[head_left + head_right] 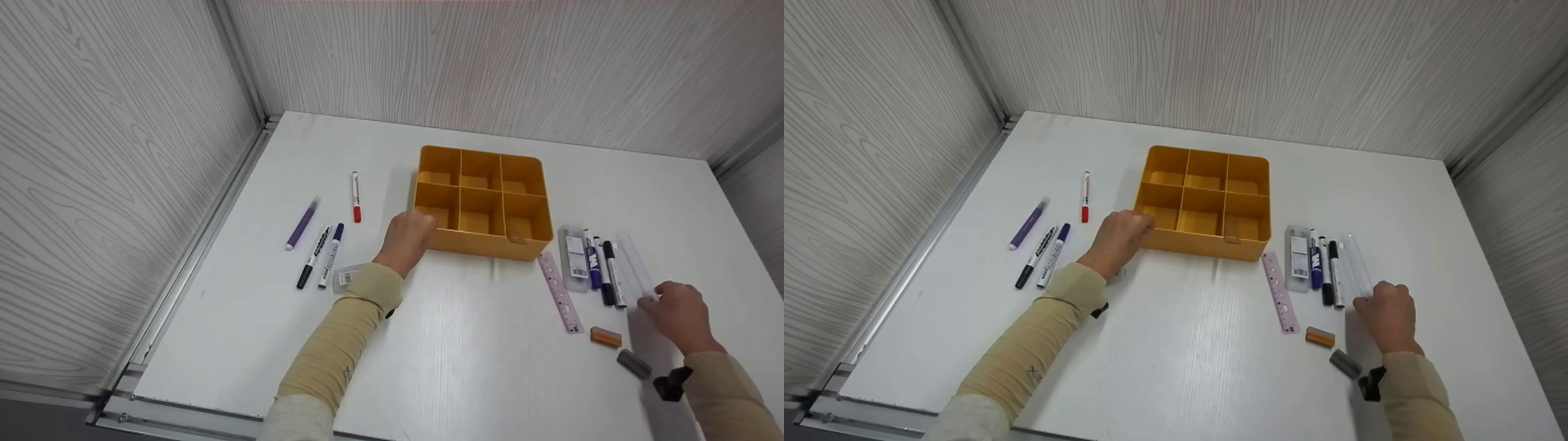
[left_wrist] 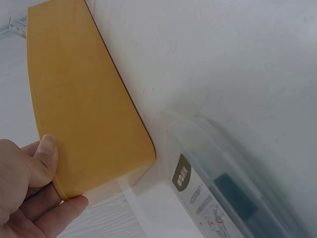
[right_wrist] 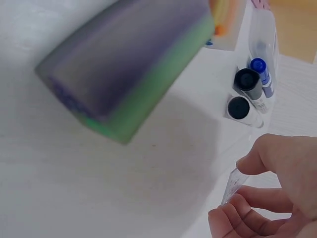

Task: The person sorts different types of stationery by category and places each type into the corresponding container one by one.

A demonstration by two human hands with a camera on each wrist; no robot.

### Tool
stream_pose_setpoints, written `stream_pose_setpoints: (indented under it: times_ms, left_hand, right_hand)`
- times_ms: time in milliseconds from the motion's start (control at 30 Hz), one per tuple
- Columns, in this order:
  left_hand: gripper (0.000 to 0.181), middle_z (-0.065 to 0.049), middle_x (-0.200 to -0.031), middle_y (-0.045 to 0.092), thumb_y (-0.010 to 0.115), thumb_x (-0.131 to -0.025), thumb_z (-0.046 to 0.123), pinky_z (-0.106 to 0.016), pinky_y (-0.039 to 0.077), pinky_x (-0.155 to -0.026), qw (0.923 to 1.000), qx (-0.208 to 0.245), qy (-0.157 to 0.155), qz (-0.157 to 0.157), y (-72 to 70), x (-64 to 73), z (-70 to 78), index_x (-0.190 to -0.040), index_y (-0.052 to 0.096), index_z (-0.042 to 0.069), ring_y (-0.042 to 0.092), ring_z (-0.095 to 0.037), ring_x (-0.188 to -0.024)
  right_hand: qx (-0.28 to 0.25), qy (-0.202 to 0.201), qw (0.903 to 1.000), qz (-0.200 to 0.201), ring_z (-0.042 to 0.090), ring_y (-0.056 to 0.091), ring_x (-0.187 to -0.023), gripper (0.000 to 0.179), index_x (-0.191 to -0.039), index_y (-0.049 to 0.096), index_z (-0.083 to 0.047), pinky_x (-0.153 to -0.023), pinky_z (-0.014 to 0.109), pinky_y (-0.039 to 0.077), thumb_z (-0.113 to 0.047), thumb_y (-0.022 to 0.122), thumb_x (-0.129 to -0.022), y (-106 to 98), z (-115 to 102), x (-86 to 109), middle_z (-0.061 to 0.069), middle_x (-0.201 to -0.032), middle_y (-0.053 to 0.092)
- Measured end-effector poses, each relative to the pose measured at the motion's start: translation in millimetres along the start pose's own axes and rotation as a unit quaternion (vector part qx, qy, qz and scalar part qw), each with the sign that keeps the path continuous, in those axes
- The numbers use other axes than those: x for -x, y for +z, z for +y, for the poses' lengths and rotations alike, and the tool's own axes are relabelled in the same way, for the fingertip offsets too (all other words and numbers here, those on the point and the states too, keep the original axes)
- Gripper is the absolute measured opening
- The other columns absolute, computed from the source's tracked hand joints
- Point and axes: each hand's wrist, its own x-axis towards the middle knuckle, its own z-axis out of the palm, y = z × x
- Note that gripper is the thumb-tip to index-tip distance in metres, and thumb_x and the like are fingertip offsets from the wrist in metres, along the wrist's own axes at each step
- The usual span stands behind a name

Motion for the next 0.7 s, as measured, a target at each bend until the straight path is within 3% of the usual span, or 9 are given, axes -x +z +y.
stream_pose_setpoints:
  times_ms: [200,500,700]
  left_hand:
    - [0.015,-0.009,-0.076,0.073,0.063,-0.09,-0.003,-0.03,0.059,-0.066,1.0,0.0,0.0,0.006,-0.6,-1.2,0.8,-0.091,0.077,0.003,0.067,-0.016,-0.068]
    - [0.014,-0.01,-0.079,0.074,0.064,-0.091,-0.001,-0.029,0.059,-0.071,1.0,-0.002,-0.003,0.007,0.4,-0.2,1.4,-0.096,0.077,0.003,0.069,-0.019,-0.071]
    - [0.014,-0.01,-0.078,0.073,0.063,-0.09,-0.003,-0.031,0.059,-0.067,0.9998,-0.009,0.0,0.017,1.1,1.0,1.2,-0.092,0.076,0.003,0.069,-0.021,-0.07]
  right_hand:
    - [-0.001,-0.046,0.9971,0.06,0.031,0.058,-0.066,0.041,-0.104,0.059,0.025,-0.05,0.03,0.045,-0.011,0.061,-0.084,-4.1,-6.6,1.1,0.04,-0.095,0.061]
    - [-0.014,-0.088,0.991,0.101,0.03,0.054,-0.065,0.036,-0.102,0.062,0.022,-0.049,0.029,0.04,-0.008,0.061,-0.082,-11.6,-25.2,4.1,0.033,-0.085,0.059]
    - [-0.019,-0.1,0.9899,0.1,0.033,0.056,-0.071,0.036,-0.106,0.062,0.02,-0.052,0.028,0.041,-0.007,0.06,-0.083,-19.1,-46.7,5.0,0.032,-0.09,0.057]
